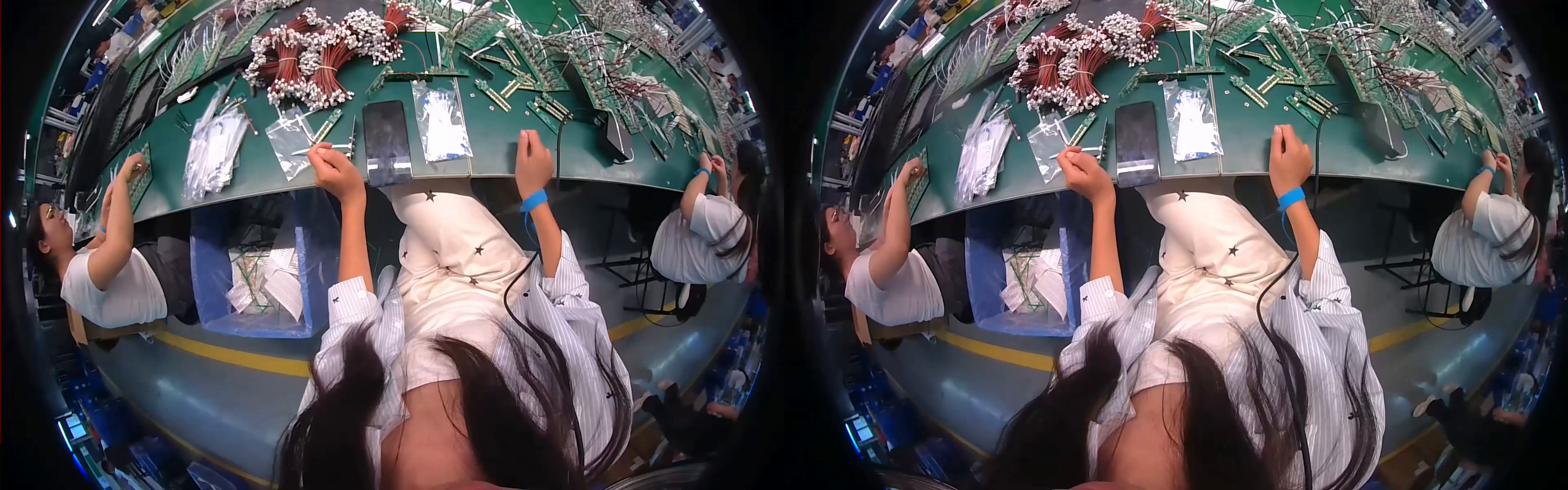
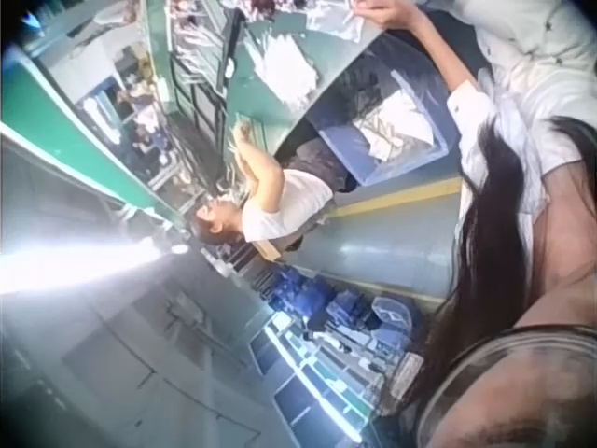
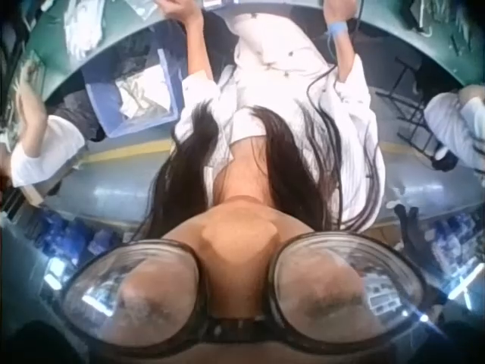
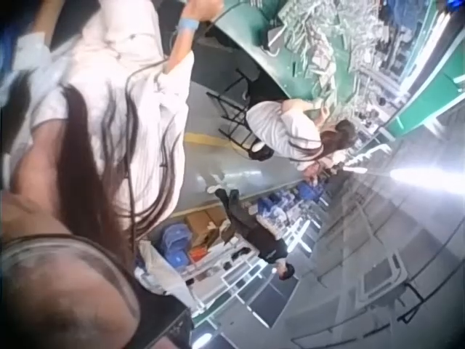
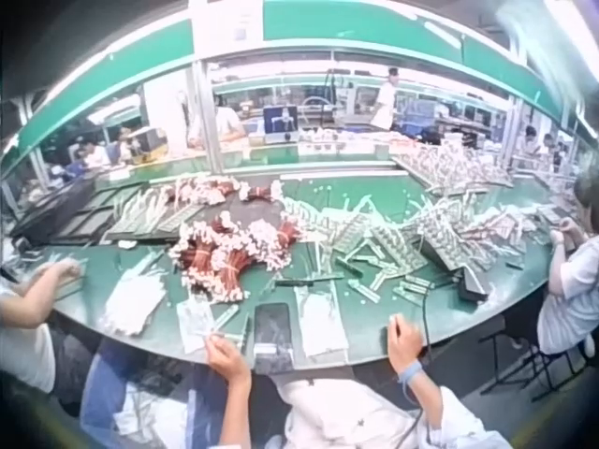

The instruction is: The person connects wires and ribbon cables to circuit boards, presses the components into place, and sorts small connectors on the workbench.

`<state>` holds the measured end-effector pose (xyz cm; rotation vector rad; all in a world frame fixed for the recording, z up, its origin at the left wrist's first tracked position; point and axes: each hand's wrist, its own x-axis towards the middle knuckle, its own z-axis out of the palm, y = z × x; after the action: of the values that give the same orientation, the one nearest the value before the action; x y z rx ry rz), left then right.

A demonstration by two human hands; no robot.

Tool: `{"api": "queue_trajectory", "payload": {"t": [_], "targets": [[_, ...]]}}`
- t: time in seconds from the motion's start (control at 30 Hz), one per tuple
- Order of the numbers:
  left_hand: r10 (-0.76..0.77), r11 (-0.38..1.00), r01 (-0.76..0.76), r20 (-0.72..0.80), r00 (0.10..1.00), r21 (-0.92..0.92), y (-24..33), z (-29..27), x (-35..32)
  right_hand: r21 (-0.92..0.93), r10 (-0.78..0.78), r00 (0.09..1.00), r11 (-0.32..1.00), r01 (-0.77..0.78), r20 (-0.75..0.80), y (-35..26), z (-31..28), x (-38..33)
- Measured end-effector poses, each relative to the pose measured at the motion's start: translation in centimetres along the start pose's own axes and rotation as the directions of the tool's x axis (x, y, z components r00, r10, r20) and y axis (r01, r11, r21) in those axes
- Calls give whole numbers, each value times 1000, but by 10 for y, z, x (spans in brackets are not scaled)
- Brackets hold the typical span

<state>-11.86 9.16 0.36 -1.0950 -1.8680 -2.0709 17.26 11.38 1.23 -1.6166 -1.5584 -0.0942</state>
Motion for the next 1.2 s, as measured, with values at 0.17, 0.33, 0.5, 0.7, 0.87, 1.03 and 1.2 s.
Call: {"api": "queue_trajectory", "payload": {"t": [0.17, 0.33, 0.5, 0.7, 0.87, 1.03, 1.2], "targets": [[-35, 999, 36, 43, 998, -9, 9, -5, 1, 95, 102, 989, 989, -113, 111, 2, -4, 0], [-34, 999, 34, 20, 999, 4, 3, -1, -3, 701, 310, 807, 401, -590, 502, -7, -32, 22], [-104, 993, 105, 10, 994, -58, 3, -3, -2, 698, -48, 701, -74, -712, 711, -38, -60, 42], [-61, 998, 61, 1, 998, 13, 1, -4, -1, 229, -412, 565, -626, -746, 715, -67, -79, 61], [-62, 995, 61, 9, 998, 85, 9, -3, -2, 116, -645, 543, -581, -806, 538, -58, -78, 67], [-93, 992, 90, 26, 995, 86, 8, 0, -3, 35, -686, 582, -633, -773, 436, -53, -69, 72], [-97, 986, 96, 1, 995, 136, 12, -11, -2, -58, -720, 551, -628, -776, 422, -62, -62, 77]]}}
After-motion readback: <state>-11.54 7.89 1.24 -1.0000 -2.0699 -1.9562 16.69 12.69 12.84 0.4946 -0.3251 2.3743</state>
